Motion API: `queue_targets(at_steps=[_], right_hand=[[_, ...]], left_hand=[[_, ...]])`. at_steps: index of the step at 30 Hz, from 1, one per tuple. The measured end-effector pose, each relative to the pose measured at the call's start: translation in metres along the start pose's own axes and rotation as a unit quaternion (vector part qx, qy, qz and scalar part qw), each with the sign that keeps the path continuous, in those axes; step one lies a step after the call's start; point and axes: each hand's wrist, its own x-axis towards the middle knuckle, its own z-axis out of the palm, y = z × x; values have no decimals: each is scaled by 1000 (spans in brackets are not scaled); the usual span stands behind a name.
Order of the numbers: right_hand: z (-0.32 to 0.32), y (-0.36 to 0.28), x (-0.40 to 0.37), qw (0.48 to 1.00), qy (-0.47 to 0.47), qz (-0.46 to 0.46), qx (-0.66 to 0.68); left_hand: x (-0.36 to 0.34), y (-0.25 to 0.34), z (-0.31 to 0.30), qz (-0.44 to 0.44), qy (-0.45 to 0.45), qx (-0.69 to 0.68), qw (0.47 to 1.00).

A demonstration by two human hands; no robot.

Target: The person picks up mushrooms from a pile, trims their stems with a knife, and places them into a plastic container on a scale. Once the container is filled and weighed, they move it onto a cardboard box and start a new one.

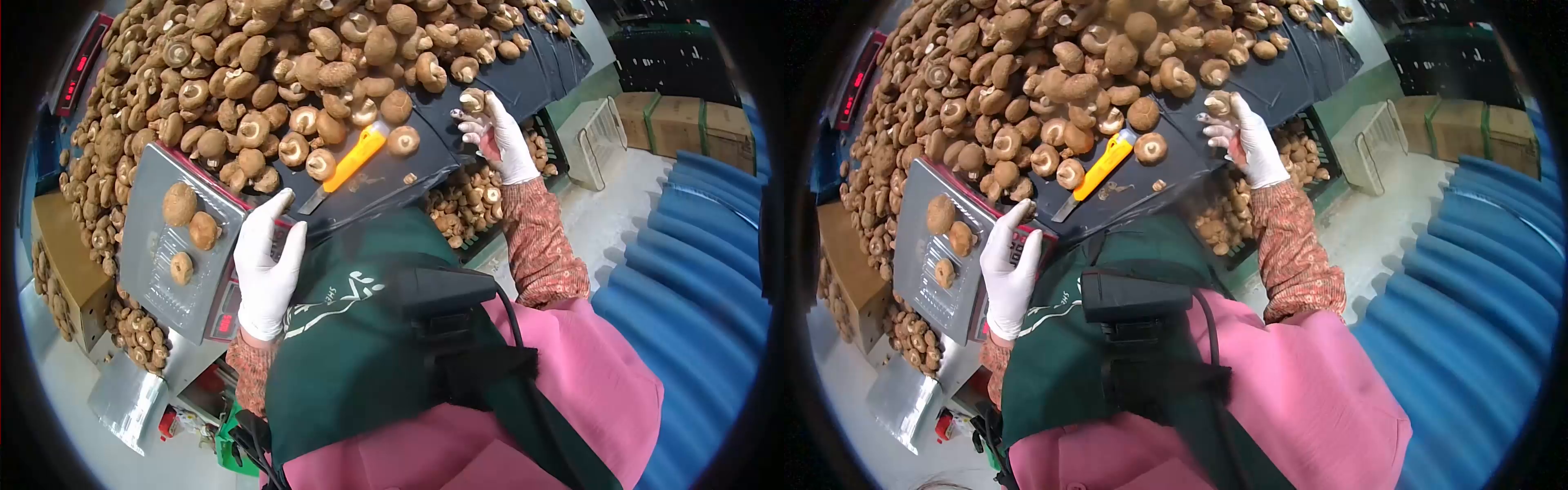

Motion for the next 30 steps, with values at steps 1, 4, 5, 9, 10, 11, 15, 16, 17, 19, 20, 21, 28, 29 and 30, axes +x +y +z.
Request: queue_targets(at_steps=[1, 4, 5, 9, 10, 11, 15, 16, 17, 19, 20, 21, 28, 29, 30], right_hand=[[-7, -1, -1, 998, -35, 33, 38], [-14, -7, -10, 998, -21, 62, 23], [-13, -12, -15, 998, -13, 62, -11], [-23, -40, -41, 933, -4, 66, -353], [-33, -40, -45, 817, -7, -14, -577], [-39, -37, -50, 644, -9, -93, -759], [7, -16, -40, 705, 33, -256, -661], [35, -6, -43, 701, 18, -272, -659], [64, 2, -46, 697, 4, -289, -656], [85, 34, -37, 655, -22, -365, -661], [83, 46, -30, 625, -37, -350, -697], [75, 56, -23, 672, -25, -346, -654], [65, 20, -30, 987, -140, 42, -67], [68, 18, -34, 985, -154, 51, -63], [72, 17, -38, 982, -170, 60, -58]], left_hand=[[2, -1, 2, -5, 1, -11, 1000], [8, 3, 6, 29, -18, -3, 999], [10, 4, 7, 38, -22, 0, 999], [9, 2, 4, 27, -13, 1, 1000], [7, -1, 4, 22, -6, 4, 1000], [6, -2, 3, 17, -2, 3, 1000], [8, -4, 8, 18, -13, -9, 1000], [9, 0, 9, 23, -21, -12, 999], [11, 4, 10, 29, -28, -15, 999], [12, 5, 10, 56, -24, 5, 998], [12, 5, 9, 61, -21, 14, 998], [10, 4, 7, 64, -19, 22, 998], [17, 0, 16, 59, -47, 21, 997], [20, 0, 20, 77, -54, 33, 995], [27, -1, 26, 104, -60, 22, 993]])
